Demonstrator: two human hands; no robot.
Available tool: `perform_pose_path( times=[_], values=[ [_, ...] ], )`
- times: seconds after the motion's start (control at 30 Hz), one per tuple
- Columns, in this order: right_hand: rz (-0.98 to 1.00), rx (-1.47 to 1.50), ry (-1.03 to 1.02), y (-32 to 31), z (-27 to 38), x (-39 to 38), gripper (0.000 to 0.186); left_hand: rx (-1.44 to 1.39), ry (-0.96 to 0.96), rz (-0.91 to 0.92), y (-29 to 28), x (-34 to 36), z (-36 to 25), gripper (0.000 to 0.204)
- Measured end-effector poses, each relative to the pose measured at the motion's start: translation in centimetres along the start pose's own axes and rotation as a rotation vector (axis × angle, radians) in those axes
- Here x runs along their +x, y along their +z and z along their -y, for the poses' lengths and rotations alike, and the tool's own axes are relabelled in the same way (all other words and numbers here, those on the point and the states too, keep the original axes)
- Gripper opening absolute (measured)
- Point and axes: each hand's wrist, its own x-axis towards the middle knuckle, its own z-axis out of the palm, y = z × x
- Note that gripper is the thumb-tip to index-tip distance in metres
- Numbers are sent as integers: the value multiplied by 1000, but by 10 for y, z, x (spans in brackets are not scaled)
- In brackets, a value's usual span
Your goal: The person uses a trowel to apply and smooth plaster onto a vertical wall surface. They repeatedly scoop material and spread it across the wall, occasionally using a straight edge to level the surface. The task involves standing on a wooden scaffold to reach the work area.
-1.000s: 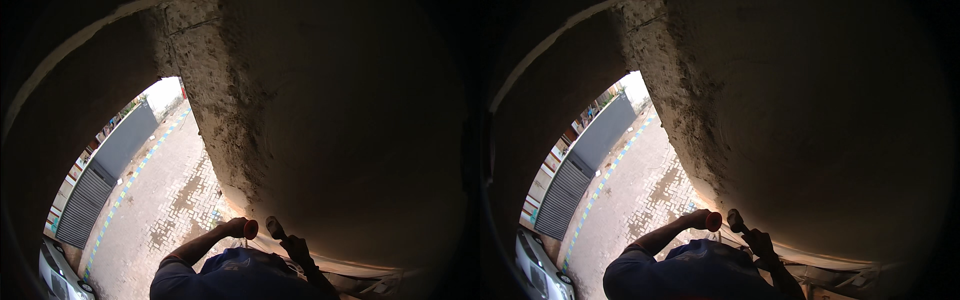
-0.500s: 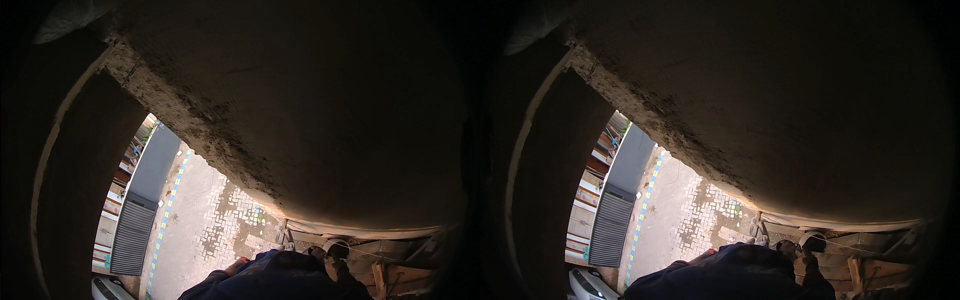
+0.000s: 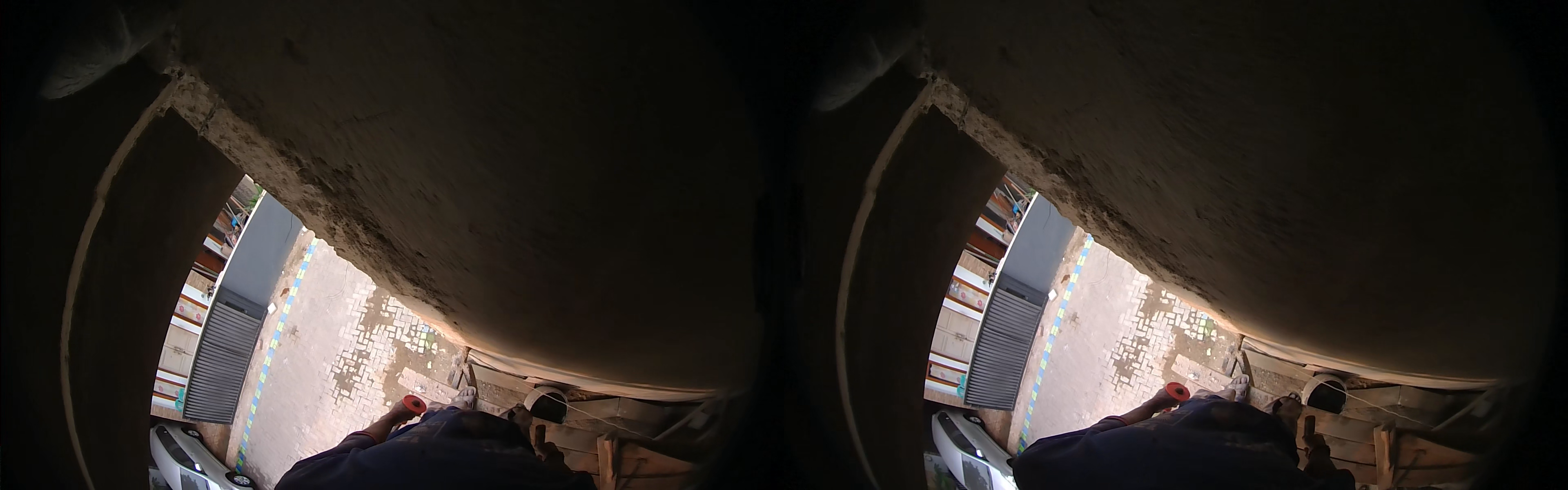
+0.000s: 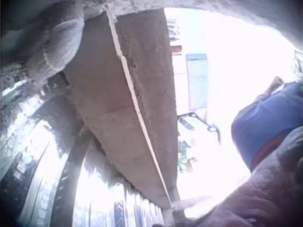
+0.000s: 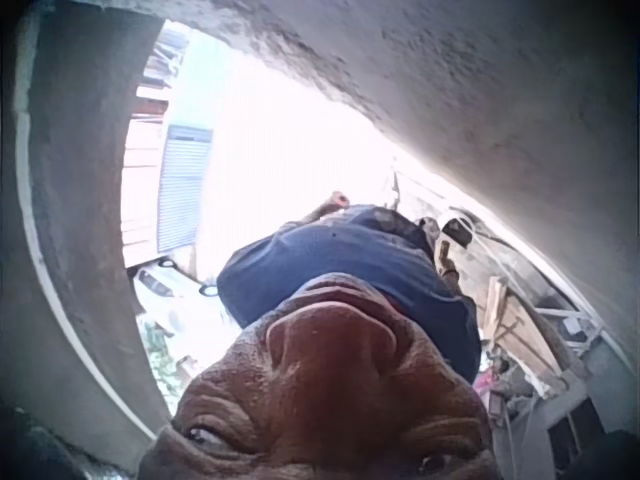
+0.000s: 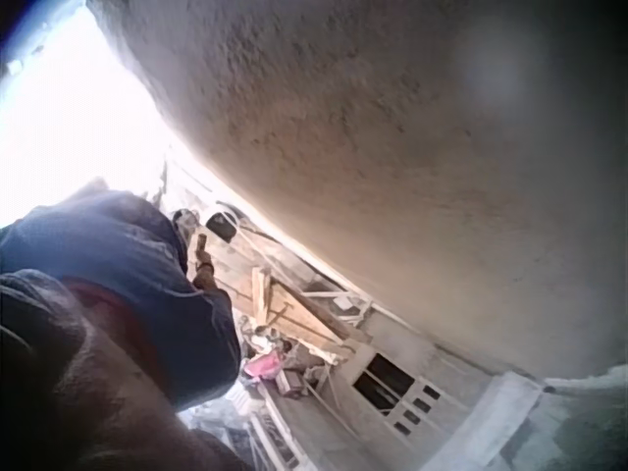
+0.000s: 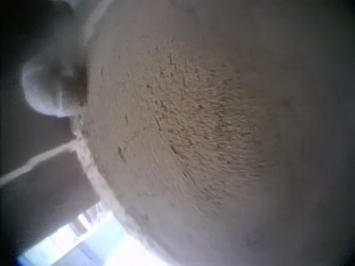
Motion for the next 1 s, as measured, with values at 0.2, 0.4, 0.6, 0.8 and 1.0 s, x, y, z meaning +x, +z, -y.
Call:
perform_pose_path(
  times=[0.2,0.4,0.6,0.8,1.0],
  values=[
    [87,-19,-367,-11,14,27,25,-104,-185,54,-9,20,-48,26],
    [-403,-632,-1089,12,-7,170,67,52,-140,203,19,47,-21,12],
    [-294,157,-420,-4,-2,62,30,159,121,474,28,88,-7,12],
    [-195,442,-117,18,-68,37,33,203,-47,527,4,105,-38,11],
    [-171,600,-33,69,-133,25,24,102,-174,470,2,120,-86,10]
  ],
)
